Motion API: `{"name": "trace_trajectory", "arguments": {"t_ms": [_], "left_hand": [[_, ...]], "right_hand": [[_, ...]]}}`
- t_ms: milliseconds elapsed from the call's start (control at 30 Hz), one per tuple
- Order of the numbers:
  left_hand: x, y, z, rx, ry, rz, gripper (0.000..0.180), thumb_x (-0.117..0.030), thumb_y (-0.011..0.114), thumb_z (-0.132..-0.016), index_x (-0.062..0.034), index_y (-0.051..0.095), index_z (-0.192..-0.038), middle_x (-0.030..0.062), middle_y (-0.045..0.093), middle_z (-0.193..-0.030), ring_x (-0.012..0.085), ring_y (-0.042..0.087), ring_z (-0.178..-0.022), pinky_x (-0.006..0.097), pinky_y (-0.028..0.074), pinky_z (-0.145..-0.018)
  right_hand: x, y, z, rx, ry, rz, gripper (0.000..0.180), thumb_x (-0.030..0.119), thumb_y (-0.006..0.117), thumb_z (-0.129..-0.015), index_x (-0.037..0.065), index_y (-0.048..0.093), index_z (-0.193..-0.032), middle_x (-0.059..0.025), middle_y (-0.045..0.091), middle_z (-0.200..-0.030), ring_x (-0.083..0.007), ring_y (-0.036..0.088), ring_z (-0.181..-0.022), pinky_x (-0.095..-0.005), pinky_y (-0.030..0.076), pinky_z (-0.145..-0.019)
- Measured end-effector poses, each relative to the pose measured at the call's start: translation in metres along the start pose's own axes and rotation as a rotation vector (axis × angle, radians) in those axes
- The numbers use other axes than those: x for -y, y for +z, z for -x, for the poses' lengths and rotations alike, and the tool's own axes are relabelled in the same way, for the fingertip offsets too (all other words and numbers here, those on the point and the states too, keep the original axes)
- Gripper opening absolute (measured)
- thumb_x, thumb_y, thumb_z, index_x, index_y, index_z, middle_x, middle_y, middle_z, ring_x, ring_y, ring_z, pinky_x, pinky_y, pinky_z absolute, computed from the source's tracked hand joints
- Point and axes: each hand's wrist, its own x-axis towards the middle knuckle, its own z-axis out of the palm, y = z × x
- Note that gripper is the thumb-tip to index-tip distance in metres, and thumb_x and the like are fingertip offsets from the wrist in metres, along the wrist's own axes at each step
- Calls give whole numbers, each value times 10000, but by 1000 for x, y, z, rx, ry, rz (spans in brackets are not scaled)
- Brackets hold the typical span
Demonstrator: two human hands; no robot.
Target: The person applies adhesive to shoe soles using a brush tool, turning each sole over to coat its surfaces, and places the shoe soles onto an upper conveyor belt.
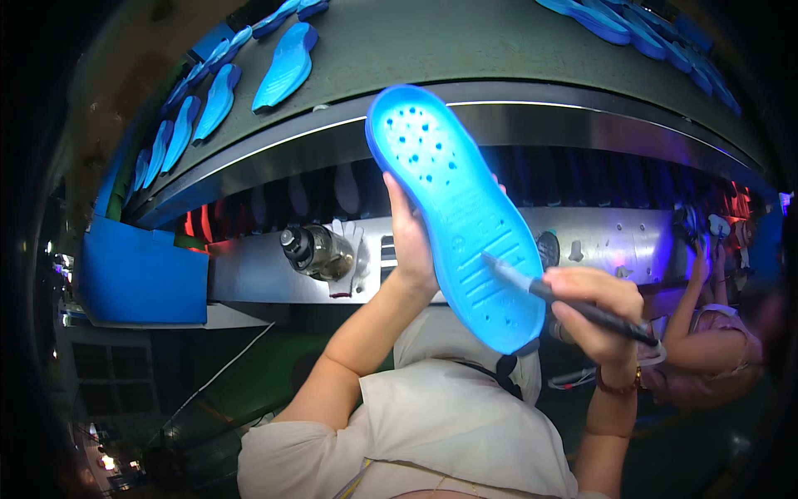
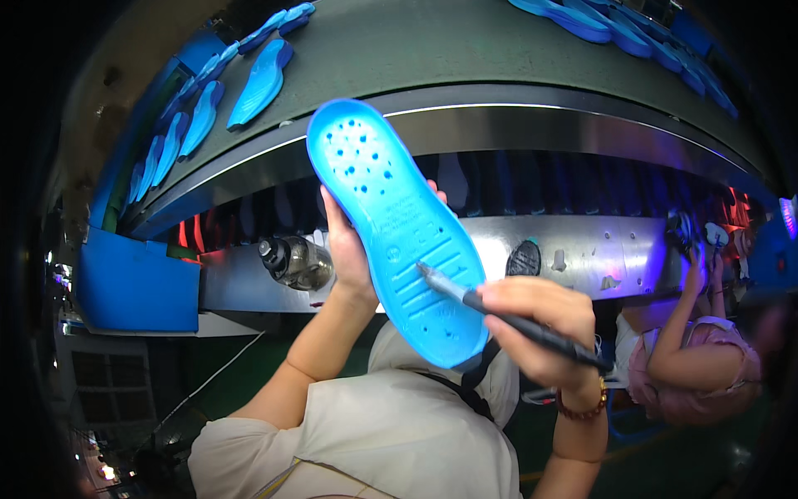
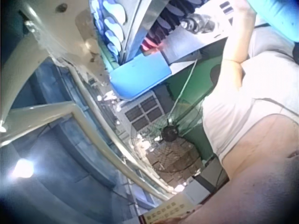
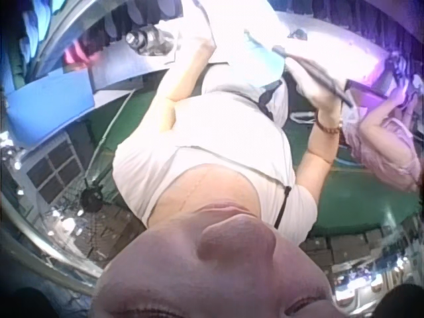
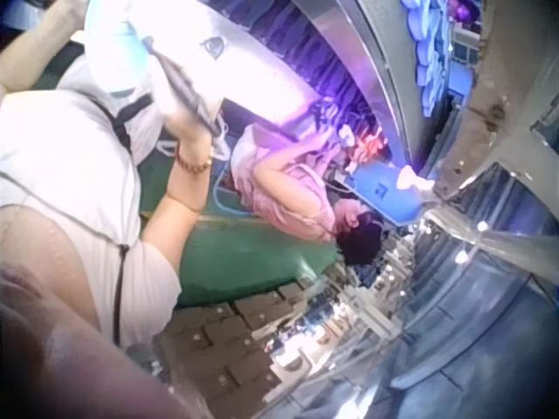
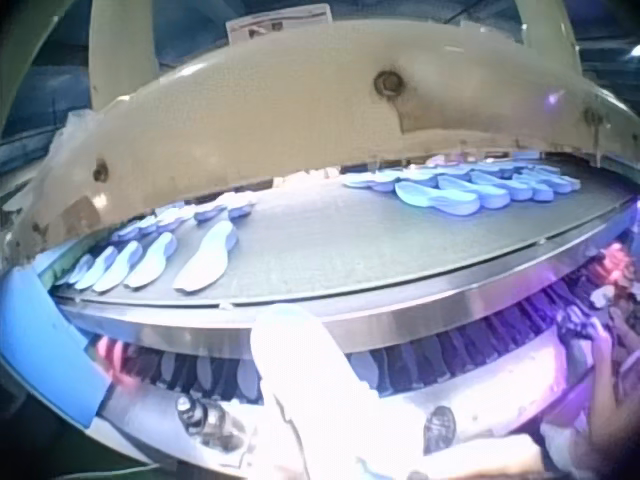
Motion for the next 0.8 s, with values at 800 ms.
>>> {"name": "trace_trajectory", "arguments": {"t_ms": [800], "left_hand": [[-4,10,-4,97,-36,171,524,-379,484,-821,19,437,-1159,155,567,-1034,242,583,-893,365,474,-802]], "right_hand": [[2,30,-14,-17,-78,-215,236,-38,652,-633,-25,627,-867,-168,642,-869,-260,629,-849,-359,466,-828]]}}
